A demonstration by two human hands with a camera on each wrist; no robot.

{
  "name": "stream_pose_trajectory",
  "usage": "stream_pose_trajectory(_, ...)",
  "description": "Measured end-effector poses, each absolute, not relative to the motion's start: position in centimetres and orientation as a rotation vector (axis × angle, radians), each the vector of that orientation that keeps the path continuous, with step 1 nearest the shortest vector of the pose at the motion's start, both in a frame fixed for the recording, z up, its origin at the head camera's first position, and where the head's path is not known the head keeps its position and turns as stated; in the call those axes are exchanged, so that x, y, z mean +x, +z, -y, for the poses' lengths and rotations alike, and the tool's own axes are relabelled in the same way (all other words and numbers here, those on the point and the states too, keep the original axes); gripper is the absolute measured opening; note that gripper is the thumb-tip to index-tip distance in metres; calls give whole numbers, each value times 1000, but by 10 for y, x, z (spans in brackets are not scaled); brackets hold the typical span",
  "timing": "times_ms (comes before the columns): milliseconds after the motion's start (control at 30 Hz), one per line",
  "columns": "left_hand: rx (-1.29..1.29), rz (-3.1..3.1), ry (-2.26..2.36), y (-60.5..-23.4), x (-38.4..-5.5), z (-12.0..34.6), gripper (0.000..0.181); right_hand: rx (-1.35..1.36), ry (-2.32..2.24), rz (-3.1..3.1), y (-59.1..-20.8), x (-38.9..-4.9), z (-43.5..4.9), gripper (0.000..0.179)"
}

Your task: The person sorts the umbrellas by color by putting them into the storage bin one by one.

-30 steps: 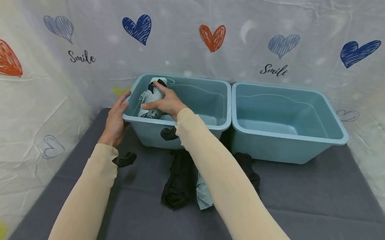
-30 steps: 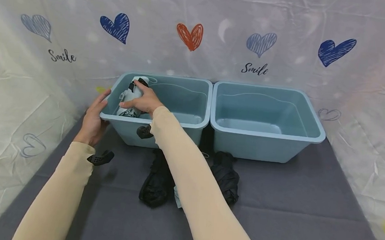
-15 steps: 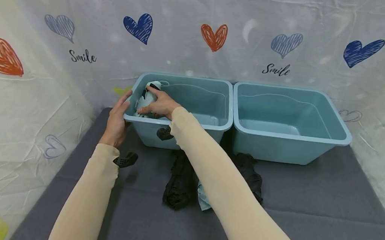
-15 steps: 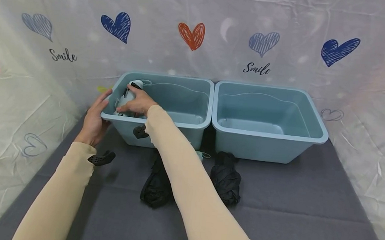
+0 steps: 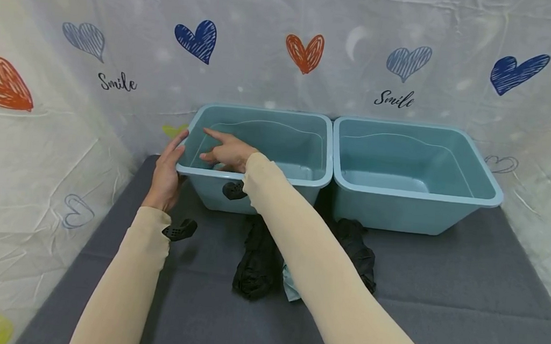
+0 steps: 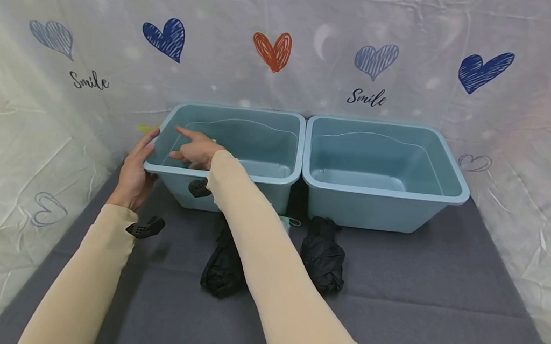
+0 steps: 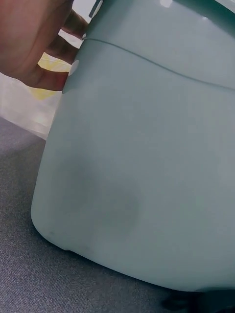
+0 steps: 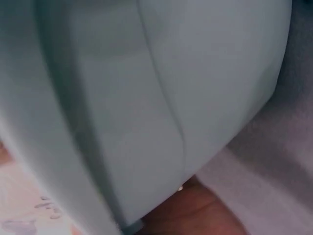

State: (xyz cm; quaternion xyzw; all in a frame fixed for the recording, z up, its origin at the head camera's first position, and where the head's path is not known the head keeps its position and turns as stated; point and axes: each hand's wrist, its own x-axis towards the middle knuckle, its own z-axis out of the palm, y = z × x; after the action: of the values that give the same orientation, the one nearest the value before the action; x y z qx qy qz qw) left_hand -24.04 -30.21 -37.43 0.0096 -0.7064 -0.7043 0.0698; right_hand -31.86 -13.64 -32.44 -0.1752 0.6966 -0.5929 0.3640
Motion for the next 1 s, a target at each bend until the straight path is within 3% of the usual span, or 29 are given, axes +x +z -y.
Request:
stream_pose_trajectory(333,80,2101,-2046,-376,-243,296,51,-464,-1662,-1842,-321,-316,119,75)
stream_pose_trajectory(633,125,2094,-1997,-377,-244,297,49,-561,-1800,-1783,-312,-302,72,72)
stream_pose_trajectory(1000,148,2087,-2036,-378,-245,295,49,-925,-1868,-1723,-298,-258,4,72)
